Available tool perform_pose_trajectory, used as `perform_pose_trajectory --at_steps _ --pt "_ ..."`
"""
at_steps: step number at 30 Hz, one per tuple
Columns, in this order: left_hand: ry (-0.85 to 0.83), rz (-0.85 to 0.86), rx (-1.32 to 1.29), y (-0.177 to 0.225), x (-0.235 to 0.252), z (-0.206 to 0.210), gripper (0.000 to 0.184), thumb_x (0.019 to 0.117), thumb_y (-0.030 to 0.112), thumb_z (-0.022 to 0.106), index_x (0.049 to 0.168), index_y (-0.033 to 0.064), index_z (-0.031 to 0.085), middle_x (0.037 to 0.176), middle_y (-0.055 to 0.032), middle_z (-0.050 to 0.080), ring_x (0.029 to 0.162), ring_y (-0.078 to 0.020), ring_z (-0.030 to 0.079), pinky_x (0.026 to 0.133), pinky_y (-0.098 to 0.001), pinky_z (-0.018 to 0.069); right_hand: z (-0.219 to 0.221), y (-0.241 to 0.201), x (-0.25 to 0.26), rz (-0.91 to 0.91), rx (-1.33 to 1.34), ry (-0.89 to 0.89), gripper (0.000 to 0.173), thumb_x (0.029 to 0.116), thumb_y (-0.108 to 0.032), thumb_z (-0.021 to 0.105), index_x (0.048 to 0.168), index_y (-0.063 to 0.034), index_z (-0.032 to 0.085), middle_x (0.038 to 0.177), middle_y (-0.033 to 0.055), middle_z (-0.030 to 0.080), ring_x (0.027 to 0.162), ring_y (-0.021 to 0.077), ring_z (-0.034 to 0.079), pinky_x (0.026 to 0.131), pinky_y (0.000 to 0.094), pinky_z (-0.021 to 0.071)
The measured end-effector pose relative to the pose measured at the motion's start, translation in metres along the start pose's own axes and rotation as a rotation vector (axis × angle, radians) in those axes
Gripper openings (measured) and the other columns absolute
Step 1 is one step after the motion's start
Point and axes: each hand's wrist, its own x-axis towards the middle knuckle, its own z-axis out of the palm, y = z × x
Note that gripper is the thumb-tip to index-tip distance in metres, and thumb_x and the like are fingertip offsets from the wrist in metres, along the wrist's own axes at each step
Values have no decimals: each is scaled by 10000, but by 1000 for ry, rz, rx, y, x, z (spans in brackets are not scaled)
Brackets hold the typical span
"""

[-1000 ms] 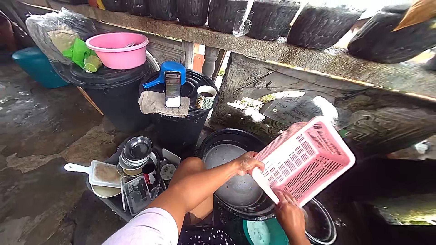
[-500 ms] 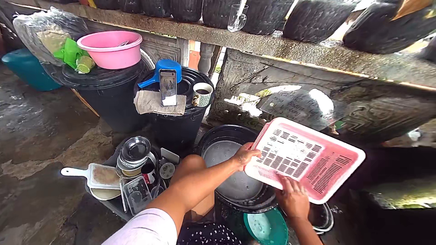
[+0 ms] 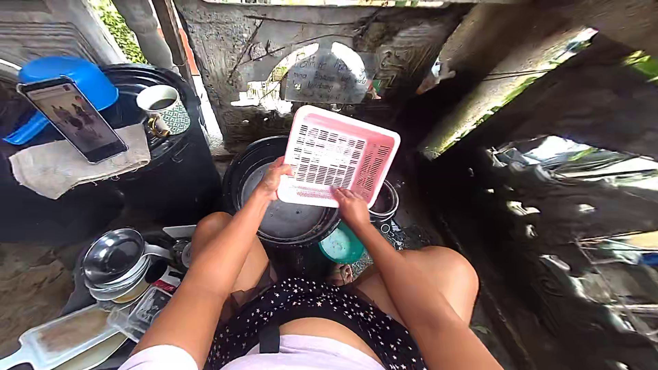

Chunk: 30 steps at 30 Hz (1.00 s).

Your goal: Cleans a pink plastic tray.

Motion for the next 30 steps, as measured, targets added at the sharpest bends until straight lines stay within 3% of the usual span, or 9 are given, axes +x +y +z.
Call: perform_pose_trajectory --at_steps 3,6,11,16,19,21,25,28,30 --pt "78 -78 -175 7 11 -5 336 969 240 485 1280 141 563 1092 -93 708 910 -223 716 755 -450 615 -21 19 -4 31 -102 104 225 922 -82 607 1076 -61 770 1116 199 746 1114 400 693 970 599 518" --pt "125 -144 -266 -24 21 13 544 984 467 559 1463 229 463 1351 -135 606 1165 -358 632 864 -627 560 -33 -27 8 97 -109 161 200 928 -225 690 942 -29 729 1025 196 732 1029 403 698 859 598 548" --pt "110 -130 -105 -79 25 56 447 995 283 591 1369 47 524 1080 -150 696 951 -228 689 857 -438 581 -3 -119 16 136 43 308 276 980 -118 551 1155 37 700 1121 243 704 1066 401 696 871 536 581" --pt "114 -244 -83 -40 18 37 398 1009 310 546 1330 74 537 1103 -169 690 941 -272 699 776 -482 593 11 -57 3 -350 -60 260 215 859 -26 633 1046 43 712 1048 269 699 1012 476 676 862 623 541" --pt "156 -92 -69 -72 17 51 569 926 124 638 1438 9 418 1146 -187 653 993 -245 665 874 -430 569 3 -86 18 -172 -52 214 199 873 2 639 1040 91 701 1068 291 697 1055 471 676 872 598 551" --pt "163 -99 4 -67 19 48 350 904 91 662 1220 -10 550 895 -114 655 767 -172 649 715 -360 564 9 -115 21 -25 4 232 234 924 -34 604 1085 117 684 1118 298 693 1092 457 678 893 568 565" --pt "54 -185 103 -39 12 17 486 839 -13 672 1303 -27 524 1013 -154 663 859 -199 663 777 -383 578 29 -74 -3 -222 29 198 327 919 -19 564 1214 59 681 1136 280 700 1023 453 710 804 574 595" --pt "98 -182 -62 -25 22 4 286 921 38 600 1200 -14 564 956 -144 679 830 -215 683 751 -402 591 13 -23 -5 -183 -71 175 267 856 -6 630 1103 37 722 1068 280 709 1001 480 699 804 630 565" --pt "166 -198 -273 -23 29 10 350 994 218 575 1305 57 558 1124 -183 689 971 -303 698 794 -505 596 -5 -33 16 -131 -132 280 158 838 -89 655 917 41 698 969 264 708 936 473 703 755 620 551"
